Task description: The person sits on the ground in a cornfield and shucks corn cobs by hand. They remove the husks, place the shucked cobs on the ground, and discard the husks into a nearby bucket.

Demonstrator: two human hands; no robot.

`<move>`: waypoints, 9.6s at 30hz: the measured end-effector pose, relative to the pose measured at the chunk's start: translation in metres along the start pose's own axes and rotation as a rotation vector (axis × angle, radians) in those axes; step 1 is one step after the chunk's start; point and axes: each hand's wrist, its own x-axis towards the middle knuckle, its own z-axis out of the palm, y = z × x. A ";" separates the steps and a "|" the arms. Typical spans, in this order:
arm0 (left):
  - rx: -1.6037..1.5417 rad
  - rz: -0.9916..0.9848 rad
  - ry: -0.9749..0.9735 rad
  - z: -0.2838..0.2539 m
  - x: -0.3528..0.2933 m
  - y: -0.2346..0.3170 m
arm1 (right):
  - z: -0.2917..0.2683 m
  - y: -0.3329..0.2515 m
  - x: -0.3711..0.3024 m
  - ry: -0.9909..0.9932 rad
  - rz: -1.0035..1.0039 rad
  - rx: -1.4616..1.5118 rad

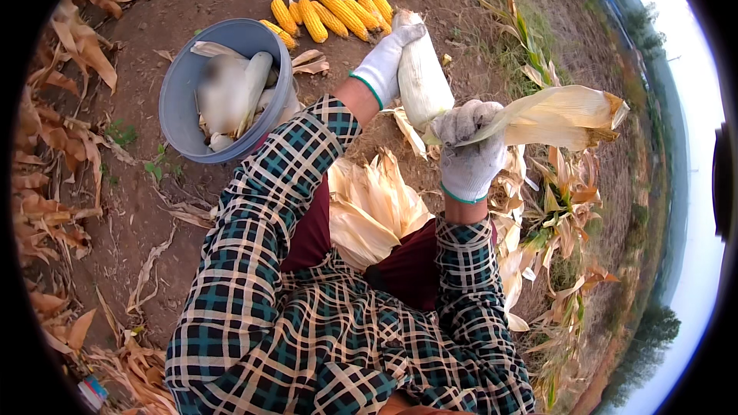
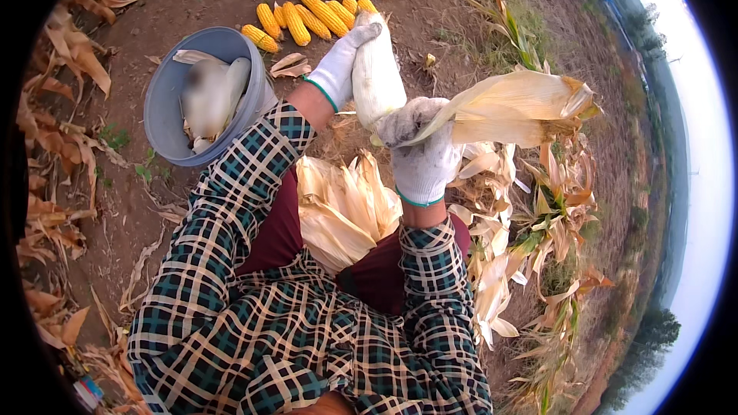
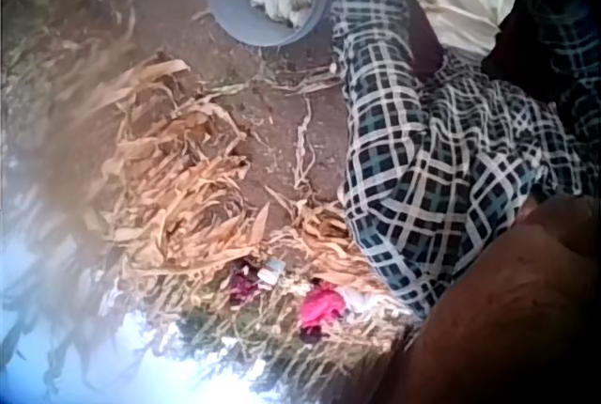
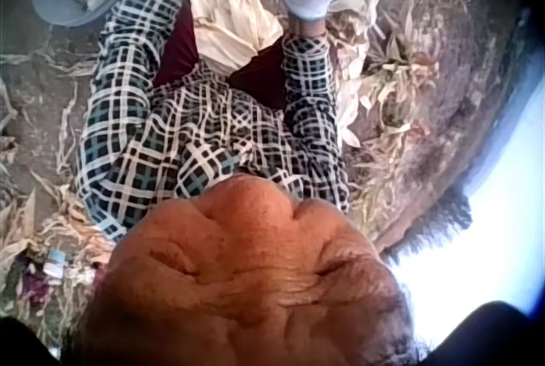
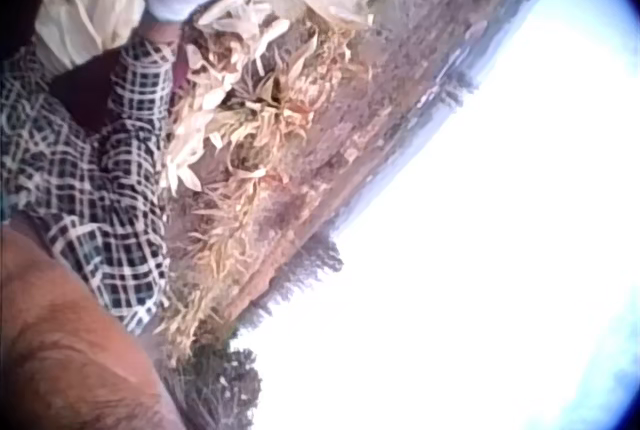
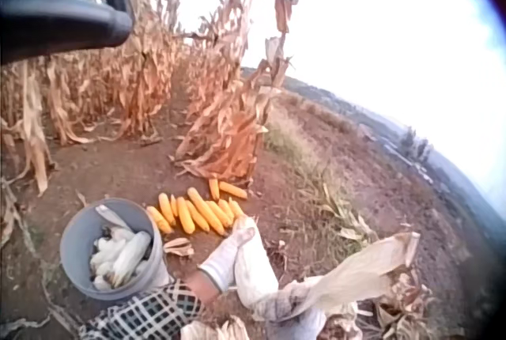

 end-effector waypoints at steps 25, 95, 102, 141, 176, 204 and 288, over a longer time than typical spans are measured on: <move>0.204 0.278 -0.315 -0.033 -0.015 0.070 | -0.121 0.011 -0.131 -0.581 1.258 -1.509; 0.305 0.243 -0.178 0.019 -0.037 -0.037 | -0.053 -0.002 0.035 0.237 0.150 -0.716; 0.722 0.543 0.092 0.022 -0.037 -0.037 | -0.047 0.015 0.029 0.236 0.168 -0.774; 1.331 1.251 -0.500 0.047 -0.072 -0.027 | -0.082 0.019 0.033 0.573 0.086 -0.210; -0.057 -0.256 -0.253 0.023 -0.048 -0.018 | -0.071 -0.028 0.039 0.248 0.249 -0.333; -0.313 0.229 0.096 -0.013 -0.011 0.034 | -0.046 -0.014 0.038 -0.290 0.024 -0.861; 0.658 0.031 -0.344 0.023 -0.054 -0.029 | -0.046 -0.030 0.046 0.279 -0.063 -0.802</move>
